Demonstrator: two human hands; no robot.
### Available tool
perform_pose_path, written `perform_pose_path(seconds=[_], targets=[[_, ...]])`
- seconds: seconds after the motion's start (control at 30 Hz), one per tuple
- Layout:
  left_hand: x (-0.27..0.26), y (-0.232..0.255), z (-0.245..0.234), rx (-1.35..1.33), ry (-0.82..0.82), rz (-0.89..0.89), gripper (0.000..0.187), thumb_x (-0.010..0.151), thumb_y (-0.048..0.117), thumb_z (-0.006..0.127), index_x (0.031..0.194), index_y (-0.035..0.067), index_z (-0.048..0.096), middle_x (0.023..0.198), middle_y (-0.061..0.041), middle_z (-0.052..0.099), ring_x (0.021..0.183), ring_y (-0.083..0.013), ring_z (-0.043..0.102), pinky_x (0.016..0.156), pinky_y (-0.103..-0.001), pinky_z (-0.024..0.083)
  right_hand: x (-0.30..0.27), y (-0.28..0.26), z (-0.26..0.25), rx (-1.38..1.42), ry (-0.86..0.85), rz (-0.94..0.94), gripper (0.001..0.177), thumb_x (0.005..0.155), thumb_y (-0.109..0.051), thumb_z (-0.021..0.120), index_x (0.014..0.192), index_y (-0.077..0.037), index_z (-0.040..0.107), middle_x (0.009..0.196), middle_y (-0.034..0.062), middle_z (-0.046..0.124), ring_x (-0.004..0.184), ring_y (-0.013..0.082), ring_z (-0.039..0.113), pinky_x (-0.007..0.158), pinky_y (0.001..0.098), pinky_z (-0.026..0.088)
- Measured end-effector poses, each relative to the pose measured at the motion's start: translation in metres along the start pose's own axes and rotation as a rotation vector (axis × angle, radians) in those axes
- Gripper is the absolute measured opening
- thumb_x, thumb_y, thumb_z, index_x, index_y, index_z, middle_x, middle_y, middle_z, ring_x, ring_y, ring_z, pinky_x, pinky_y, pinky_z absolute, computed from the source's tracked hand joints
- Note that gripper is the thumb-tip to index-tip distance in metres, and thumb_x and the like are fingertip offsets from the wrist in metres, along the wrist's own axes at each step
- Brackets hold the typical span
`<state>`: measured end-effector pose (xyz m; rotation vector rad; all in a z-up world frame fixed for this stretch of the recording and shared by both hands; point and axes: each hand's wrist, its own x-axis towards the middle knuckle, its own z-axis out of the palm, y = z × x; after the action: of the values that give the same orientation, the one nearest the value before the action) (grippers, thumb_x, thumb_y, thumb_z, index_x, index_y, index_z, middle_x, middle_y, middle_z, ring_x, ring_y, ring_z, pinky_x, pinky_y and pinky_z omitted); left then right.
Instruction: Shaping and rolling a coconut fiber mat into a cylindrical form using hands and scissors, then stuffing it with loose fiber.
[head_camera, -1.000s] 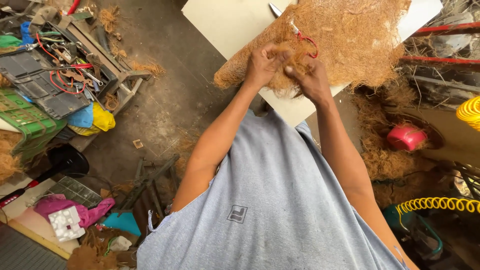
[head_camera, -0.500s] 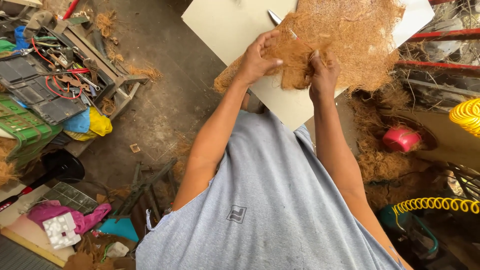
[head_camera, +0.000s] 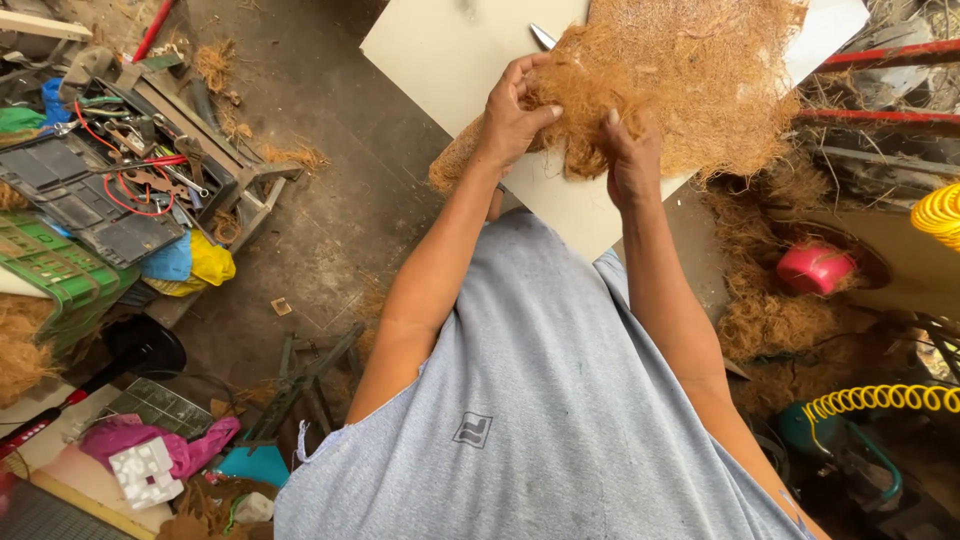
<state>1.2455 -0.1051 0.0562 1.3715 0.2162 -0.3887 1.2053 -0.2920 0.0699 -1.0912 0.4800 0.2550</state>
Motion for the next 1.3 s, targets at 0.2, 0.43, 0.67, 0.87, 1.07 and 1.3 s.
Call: perform_pose_path(seconds=[0.2,0.43,0.67,0.87,1.07,1.3], targets=[[0.016,-0.011,-0.002,-0.042,-0.011,0.033,0.086,0.075,-0.01,0.078,0.146,0.018,0.039,0.147,-0.021,0.043,0.129,-0.0332,0.052,0.092,-0.049,0.068,0.011,-0.013,0.021,0.114,0.219,0.054,0.04,0.077,0.006,0.079,0.111,0.0,0.058,0.101,0.0131,0.071,0.096,0.0277,0.071,0.087,0.0398,0.062],[0.006,-0.004,-0.002,-0.27,0.128,0.011,0.092,0.074,-0.008,0.081,0.149,0.018,0.035,0.129,-0.017,0.06,0.114,-0.0324,0.066,0.09,-0.045,0.067,0.013,0.008,0.006,0.193,0.297,-0.028,0.019,0.082,0.008,0.077,0.097,0.0,0.069,0.089,0.0095,0.073,0.087,0.0217,0.072,0.077,0.0312,0.062],[-0.01,-0.009,0.016,-0.313,0.111,-0.137,0.07,0.075,0.01,0.081,0.137,0.012,0.047,0.128,-0.022,0.062,0.111,-0.0325,0.066,0.09,-0.046,0.063,-0.005,0.004,0.015,0.222,0.192,-0.013,0.04,0.083,0.002,0.076,0.117,-0.002,0.053,0.105,0.0124,0.067,0.092,0.0227,0.067,0.082,0.0339,0.058],[-0.007,-0.023,-0.012,-0.269,-0.035,0.075,0.067,0.084,0.011,0.081,0.141,0.017,0.046,0.142,-0.014,0.046,0.121,-0.0309,0.058,0.095,-0.047,0.061,-0.012,-0.041,-0.017,-0.012,-0.067,-0.087,0.028,0.086,-0.039,0.062,0.099,-0.015,0.057,0.102,0.0003,0.063,0.099,0.0148,0.06,0.094,0.0338,0.052],[-0.007,-0.01,-0.004,-0.139,-0.153,0.015,0.074,0.087,-0.001,0.078,0.148,0.017,0.039,0.146,-0.016,0.047,0.116,-0.0252,0.065,0.101,-0.038,0.056,0.004,-0.04,-0.004,-0.509,-0.189,-0.045,0.031,0.097,-0.039,0.062,0.114,-0.013,0.06,0.103,-0.0005,0.056,0.088,0.0111,0.051,0.079,0.0262,0.047],[-0.004,-0.021,-0.018,0.073,0.149,-0.011,0.072,0.083,0.01,0.082,0.145,0.014,0.044,0.083,-0.003,0.07,0.075,-0.0103,0.064,0.08,-0.027,0.053,0.013,-0.028,-0.005,-0.377,-0.084,-0.041,0.033,0.101,-0.013,0.069,0.075,-0.021,0.05,0.08,-0.0034,0.055,0.07,0.0093,0.05,0.062,0.0225,0.041]])
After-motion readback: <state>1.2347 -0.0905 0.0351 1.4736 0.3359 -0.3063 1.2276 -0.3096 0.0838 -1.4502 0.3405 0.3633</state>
